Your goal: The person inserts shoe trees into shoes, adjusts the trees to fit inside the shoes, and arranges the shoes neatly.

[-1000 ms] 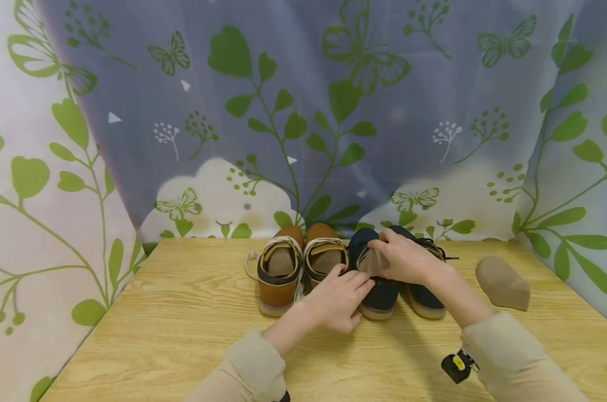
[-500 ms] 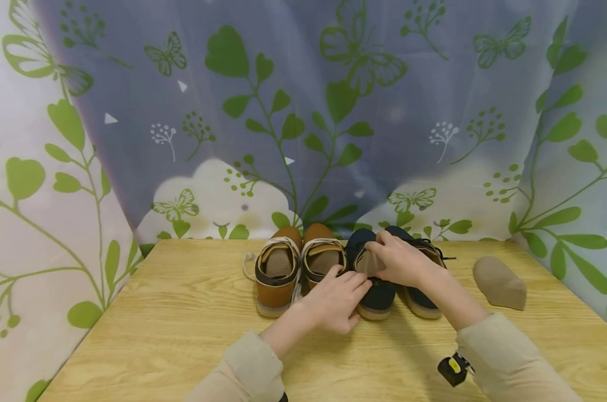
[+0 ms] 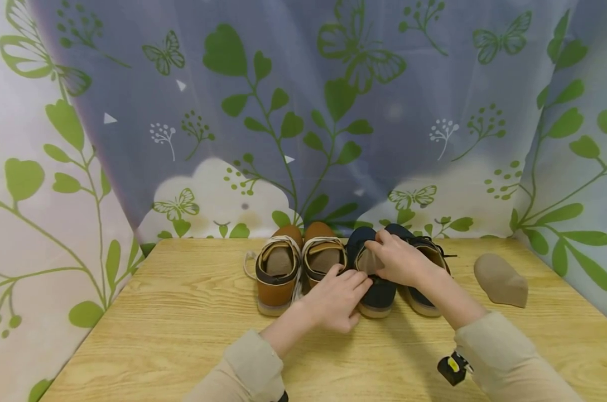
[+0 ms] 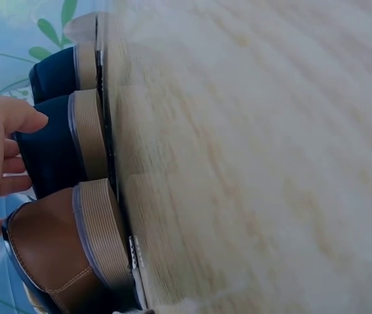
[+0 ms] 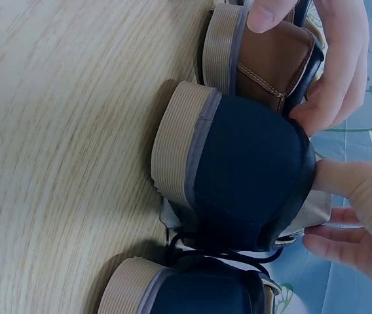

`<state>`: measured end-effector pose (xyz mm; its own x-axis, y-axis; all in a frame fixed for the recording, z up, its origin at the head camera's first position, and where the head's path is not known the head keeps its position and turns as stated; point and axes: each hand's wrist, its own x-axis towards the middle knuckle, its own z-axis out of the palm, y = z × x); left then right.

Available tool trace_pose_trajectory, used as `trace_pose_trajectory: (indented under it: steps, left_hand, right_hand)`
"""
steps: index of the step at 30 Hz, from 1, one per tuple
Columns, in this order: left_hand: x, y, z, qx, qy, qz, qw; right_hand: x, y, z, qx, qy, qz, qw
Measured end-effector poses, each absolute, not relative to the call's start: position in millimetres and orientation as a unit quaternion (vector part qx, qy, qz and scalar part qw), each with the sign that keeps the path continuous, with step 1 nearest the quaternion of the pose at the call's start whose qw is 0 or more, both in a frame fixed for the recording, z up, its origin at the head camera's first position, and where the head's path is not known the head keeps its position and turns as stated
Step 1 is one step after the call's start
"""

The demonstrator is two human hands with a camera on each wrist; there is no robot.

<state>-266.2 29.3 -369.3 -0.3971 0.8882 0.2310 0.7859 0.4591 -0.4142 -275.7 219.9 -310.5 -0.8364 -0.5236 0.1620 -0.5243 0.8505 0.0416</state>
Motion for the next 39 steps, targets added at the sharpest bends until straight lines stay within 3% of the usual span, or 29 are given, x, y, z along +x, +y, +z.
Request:
trace_pose_trajectory:
  steps: [39]
  left_hand:
    - [-265.4, 29.0, -366.4, -0.507, -0.830, 0.124, 0.197]
  right_hand:
    - [-279.5, 216.8, -317.3, 0.258, -0.962, 0.007, 0.085]
